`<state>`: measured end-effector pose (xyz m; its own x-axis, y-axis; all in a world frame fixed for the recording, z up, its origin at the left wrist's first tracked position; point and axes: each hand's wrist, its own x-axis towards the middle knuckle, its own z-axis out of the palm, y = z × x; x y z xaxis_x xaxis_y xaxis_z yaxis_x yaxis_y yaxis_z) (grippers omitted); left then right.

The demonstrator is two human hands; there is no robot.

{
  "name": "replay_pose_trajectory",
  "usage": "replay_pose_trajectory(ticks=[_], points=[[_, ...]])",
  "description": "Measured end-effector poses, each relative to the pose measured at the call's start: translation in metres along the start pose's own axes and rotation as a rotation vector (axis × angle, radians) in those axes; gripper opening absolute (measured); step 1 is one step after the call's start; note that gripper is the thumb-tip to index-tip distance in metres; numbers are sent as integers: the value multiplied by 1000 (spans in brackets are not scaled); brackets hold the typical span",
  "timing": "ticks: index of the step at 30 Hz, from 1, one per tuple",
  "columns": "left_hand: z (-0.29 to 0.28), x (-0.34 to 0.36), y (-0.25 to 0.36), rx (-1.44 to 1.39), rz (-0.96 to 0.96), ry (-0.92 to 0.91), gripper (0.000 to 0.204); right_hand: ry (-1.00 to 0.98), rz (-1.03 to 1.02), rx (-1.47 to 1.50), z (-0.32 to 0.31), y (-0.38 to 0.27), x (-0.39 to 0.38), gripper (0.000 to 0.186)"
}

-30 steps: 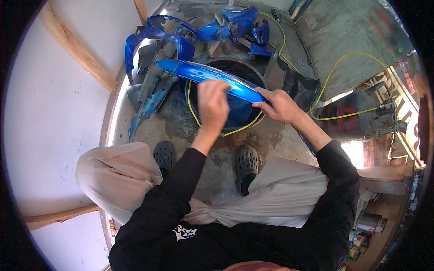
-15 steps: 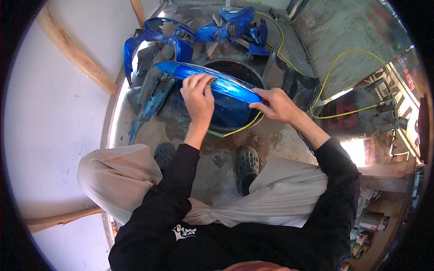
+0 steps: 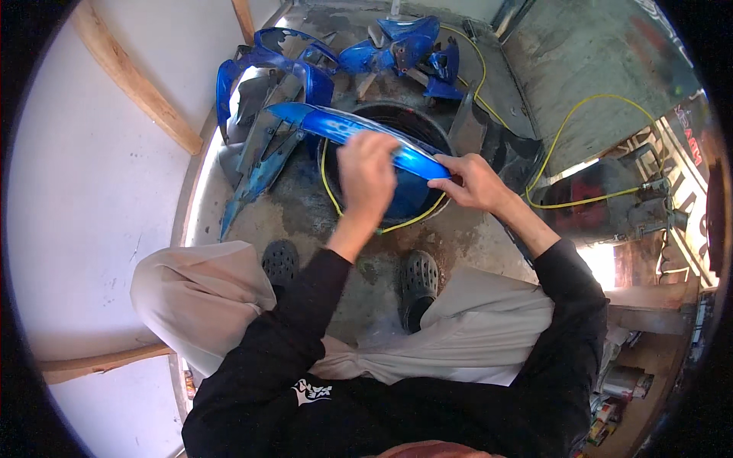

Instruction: The person wets sandpaper in a bucket of water and rubs it across a motorcycle fairing part to sand the surface.

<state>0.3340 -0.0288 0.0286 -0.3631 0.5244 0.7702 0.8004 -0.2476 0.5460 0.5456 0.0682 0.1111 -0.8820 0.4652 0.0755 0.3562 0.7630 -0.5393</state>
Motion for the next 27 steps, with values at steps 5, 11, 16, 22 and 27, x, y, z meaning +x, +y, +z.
replay_pose_trajectory(ticks=[5, 11, 16, 22, 27], points=[[5, -12, 32, -120, 71, -73, 22, 69, -4, -15, 2, 11, -2, 36], [-19, 14, -43, 104, -36, 89, 17, 11, -36, -49, 2, -4, 6, 39], [16, -22, 60, -230, 48, -93, 29, 45, -34, -11, 1, 9, 1, 41], [-19, 17, -36, 82, -65, 35, 16, 32, -6, 5, 2, -3, 3, 44], [-4, -4, 22, -34, -22, -72, 19, 52, 0, 12, 3, 11, -1, 45]])
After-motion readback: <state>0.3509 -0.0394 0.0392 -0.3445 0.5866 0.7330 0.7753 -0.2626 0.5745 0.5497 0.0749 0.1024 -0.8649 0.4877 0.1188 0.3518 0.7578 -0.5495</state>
